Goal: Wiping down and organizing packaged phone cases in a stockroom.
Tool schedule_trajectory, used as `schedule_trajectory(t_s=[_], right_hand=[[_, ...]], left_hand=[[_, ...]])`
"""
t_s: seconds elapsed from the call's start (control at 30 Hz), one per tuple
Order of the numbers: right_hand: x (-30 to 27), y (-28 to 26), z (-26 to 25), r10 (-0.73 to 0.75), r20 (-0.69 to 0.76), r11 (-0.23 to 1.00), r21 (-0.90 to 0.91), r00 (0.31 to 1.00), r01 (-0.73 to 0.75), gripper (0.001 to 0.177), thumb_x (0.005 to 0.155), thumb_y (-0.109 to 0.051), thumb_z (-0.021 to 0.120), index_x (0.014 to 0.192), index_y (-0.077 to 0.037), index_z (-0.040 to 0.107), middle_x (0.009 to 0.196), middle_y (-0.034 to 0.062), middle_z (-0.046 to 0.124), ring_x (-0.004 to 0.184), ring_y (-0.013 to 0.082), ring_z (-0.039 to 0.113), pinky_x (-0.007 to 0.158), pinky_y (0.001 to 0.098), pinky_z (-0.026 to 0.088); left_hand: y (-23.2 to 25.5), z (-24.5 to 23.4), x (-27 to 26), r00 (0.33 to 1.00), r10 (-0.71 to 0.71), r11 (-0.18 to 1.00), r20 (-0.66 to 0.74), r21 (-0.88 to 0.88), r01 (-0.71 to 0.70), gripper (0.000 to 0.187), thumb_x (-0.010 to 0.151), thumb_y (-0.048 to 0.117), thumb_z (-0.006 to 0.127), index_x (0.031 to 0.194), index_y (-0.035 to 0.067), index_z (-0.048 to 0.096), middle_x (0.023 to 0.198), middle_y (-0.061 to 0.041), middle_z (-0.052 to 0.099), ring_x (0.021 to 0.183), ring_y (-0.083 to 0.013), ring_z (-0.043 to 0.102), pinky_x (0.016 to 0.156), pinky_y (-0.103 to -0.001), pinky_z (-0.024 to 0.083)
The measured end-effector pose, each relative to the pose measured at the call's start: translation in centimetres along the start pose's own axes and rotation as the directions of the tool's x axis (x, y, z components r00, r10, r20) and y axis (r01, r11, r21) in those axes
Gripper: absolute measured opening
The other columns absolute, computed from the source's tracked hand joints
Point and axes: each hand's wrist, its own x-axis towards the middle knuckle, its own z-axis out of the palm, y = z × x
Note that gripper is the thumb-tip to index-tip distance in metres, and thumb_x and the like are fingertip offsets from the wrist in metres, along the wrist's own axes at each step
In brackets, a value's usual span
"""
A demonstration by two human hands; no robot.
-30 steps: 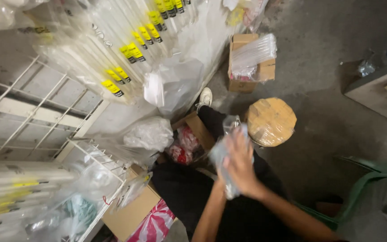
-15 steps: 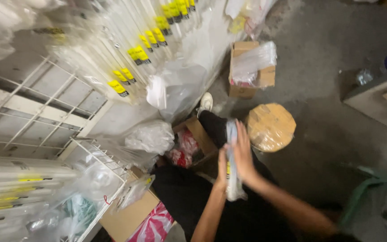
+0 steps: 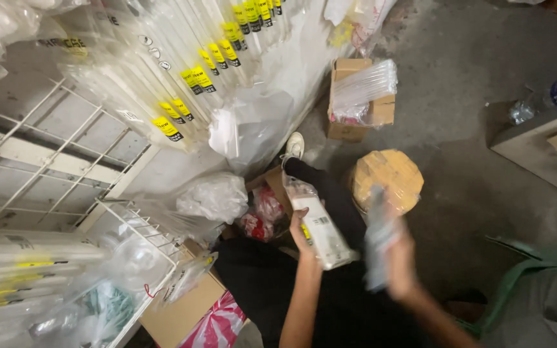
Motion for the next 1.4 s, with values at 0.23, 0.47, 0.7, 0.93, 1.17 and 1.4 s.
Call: schedule_trajectory(t_s=[0.23,0.47,0.7,0.93,1.17,1.4], right_hand=[[-1.5,2.2,7.5,-0.228,0.286,0.751,-0.557,0.931,0.355,0.06,0.105,-0.044,0.029,0.157,-0.016,0.038,0.174,0.0178,0.008,0.159,0.0405,0.008,0.123,0.0636,0.005],[-0.1,7.3,5.2,0.114,0.143,0.969,0.202,0.983,-0.142,0.068,0.106,-0.037,0.035,0.166,-0.014,0.013,0.109,0.0077,0.054,0.084,0.0146,0.053,0.078,0.0315,0.049],[3.1,2.3,8.5,-0.135,0.174,0.953,-0.246,0.975,0.176,0.074,0.107,-0.041,0.031,0.162,0.001,0.004,0.172,0.0187,0.005,0.159,0.0318,0.008,0.127,0.043,0.007],[12.3,-1.3,5.6,0.285,-0.188,0.958,0.015,0.94,-0.287,0.038,0.097,-0.035,0.066,0.125,-0.008,0.068,0.107,0.0064,0.067,0.091,0.0171,0.059,0.081,0.0382,0.047],[6.8,-13.7,0.0,0.006,-0.177,0.947,0.318,0.984,0.051,0.049,0.096,-0.053,0.056,0.138,-0.029,0.056,0.159,0.0009,0.051,0.152,0.0204,0.046,0.127,0.0443,0.031],[-4.2,-4.1,6.1,-0.283,0.528,0.714,-0.441,0.8,0.544,0.041,0.094,-0.022,0.059,0.131,-0.003,0.064,0.164,0.0215,0.034,0.156,0.0353,0.028,0.128,0.0534,0.009]], left_hand=[[-5.1,-8.4,-0.7,0.984,0.13,0.815,0.124,0.551,-0.177,0.052,0.095,0.039,0.044,0.129,0.0,0.054,0.125,-0.014,0.058,0.108,-0.0231,0.054,0.093,-0.034,0.043],[-1.0,4.3,-8.4,0.937,-0.032,0.731,0.347,0.647,-0.214,0.075,0.102,0.057,0.029,0.156,0.006,0.036,0.163,-0.011,0.036,0.148,-0.024,0.032,0.123,-0.04,0.02],[0.0,8.6,-11.1,0.841,0.042,0.684,0.539,0.598,-0.417,0.076,0.101,0.057,0.036,0.162,0.014,0.024,0.17,-0.009,0.023,0.156,-0.0256,0.02,0.126,-0.044,0.012],[-2.9,4.3,-8.7,0.984,-0.164,0.873,0.066,0.474,0.113,0.053,0.075,0.02,0.065,0.124,0.01,0.05,0.115,-0.014,0.049,0.098,-0.0269,0.05,0.081,-0.038,0.037],[3.6,0.6,-3.2,0.966,-0.248,0.969,-0.075,-0.027,0.247,0.063,0.077,0.04,0.075,0.126,0.001,0.069,0.12,-0.028,0.072,0.106,-0.0439,0.072,0.092,-0.06,0.055],[-2.9,-8.8,2.5,0.915,0.367,0.752,0.169,0.524,-0.399,0.04,0.098,0.033,0.056,0.125,0.004,0.068,0.125,-0.012,0.065,0.112,-0.0231,0.057,0.102,-0.037,0.044]])
